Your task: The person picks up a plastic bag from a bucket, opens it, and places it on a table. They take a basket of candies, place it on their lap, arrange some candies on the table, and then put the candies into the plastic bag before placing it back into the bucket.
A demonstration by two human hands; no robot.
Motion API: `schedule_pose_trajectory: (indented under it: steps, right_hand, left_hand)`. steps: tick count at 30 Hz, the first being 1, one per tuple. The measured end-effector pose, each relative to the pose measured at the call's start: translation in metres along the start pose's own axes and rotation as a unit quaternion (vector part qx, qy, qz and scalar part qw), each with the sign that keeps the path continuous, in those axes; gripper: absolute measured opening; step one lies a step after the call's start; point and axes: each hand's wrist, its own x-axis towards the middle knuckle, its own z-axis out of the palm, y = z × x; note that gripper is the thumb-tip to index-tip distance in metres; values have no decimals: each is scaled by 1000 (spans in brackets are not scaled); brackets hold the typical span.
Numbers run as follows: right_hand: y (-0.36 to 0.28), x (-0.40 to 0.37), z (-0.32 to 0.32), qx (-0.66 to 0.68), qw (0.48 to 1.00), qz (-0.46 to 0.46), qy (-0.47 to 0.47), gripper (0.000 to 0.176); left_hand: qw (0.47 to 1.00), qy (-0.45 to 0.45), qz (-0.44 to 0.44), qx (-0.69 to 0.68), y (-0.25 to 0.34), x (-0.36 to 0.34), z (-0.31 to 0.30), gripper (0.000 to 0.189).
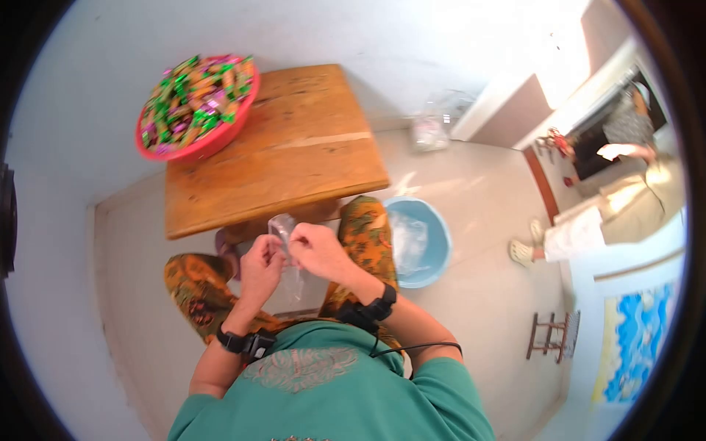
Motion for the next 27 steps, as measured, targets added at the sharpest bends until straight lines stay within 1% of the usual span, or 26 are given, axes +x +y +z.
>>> schedule_pose_trajectory:
  steps: [1, 3, 4, 6, 7, 8, 9, 10, 11, 12, 13, 14, 15, 17, 18, 19, 21, 22, 23, 25, 27]
  right_hand:
    - [2, -2, -3, -16, 1000, -7, 16, 11]
    - [2, -5, -8, -56, 997, -7, 48, 12]
    - [4, -7, -9, -55, 997, -7, 53, 12]
    - [14, -9, -9, -136, 988, -51, 46, 7]
    - [18, -9, -6, -132, 989, -51, 43, 7]
    - [23, -10, -2, -161, 983, -80, 46, 7]
    - [27, -11, 5, -187, 975, -107, 46, 8]
    - [27, -12, 12, -179, 978, -104, 35, 8]
    - [25, -11, 16, -201, 973, -112, 30, 8]
    - [23, -8, 18, -222, 967, -123, 25, 8]
    - [26, -5, 19, -216, 968, -124, 11, 8]
    - [29, -3, 18, -223, 964, -140, 37, 7]
    - [31, 1, 17, -229, 958, -158, 65, 7]
    - [29, 5, 12, -258, 942, -175, 123, 5]
    - [28, 5, 8, -232, 955, -141, 122, 5]
    - [29, 3, 3, -206, 966, -105, 119, 5]
    - [35, 5, -1, -189, 972, -79, 117, 6]
    - [34, 7, 1, -205, 960, -130, 142, 7]
    - [28, 7, 2, -201, 962, -133, 131, 7]
    - [12, 9, 2, -216, 958, -119, 144, 8]
    - [3, 19, 3, -211, 957, -142, 140, 9]
  left_hand:
    - [1000, -16, 12, -10, 9, 1, 4, 16]
    - [991, -54, 53, 112, 25, 0, 1, 20]
    - [989, -60, 67, 114, 18, 0, 5, 28]
    - [988, -71, 49, 129, 21, -4, 8, 30]
    - [986, -80, 30, 140, 21, -6, 10, 32]
    - [986, -78, 25, 144, 18, -7, 13, 32]
    - [983, -82, 38, 158, 10, -7, 15, 33]
    - [980, -83, 49, 172, 2, -9, 16, 34]
    - [980, -75, 37, 178, -5, -10, 15, 34]
    - [979, -73, 40, 184, -10, -10, 13, 32]
    - [979, -71, 42, 189, -12, -11, 10, 30]
    - [978, -58, 38, 197, -12, -13, 3, 23]
    - [977, -50, 28, 203, -13, -12, -3, 23]
    - [981, 79, 113, 137, -15, -10, -16, 14]
    - [979, 116, 98, 138, -6, -9, -24, 6]
    - [978, 122, 86, 147, 2, -10, -31, 6]
    - [967, 182, 104, 146, 17, -7, -44, 7]
    - [963, 184, 109, 161, 24, -8, -48, 7]
    - [961, 193, 103, 167, 30, -6, -51, 7]
    - [932, 240, 223, 154, 44, 1, -59, 9]
    - [924, 247, 234, 174, 60, 6, -71, 12]
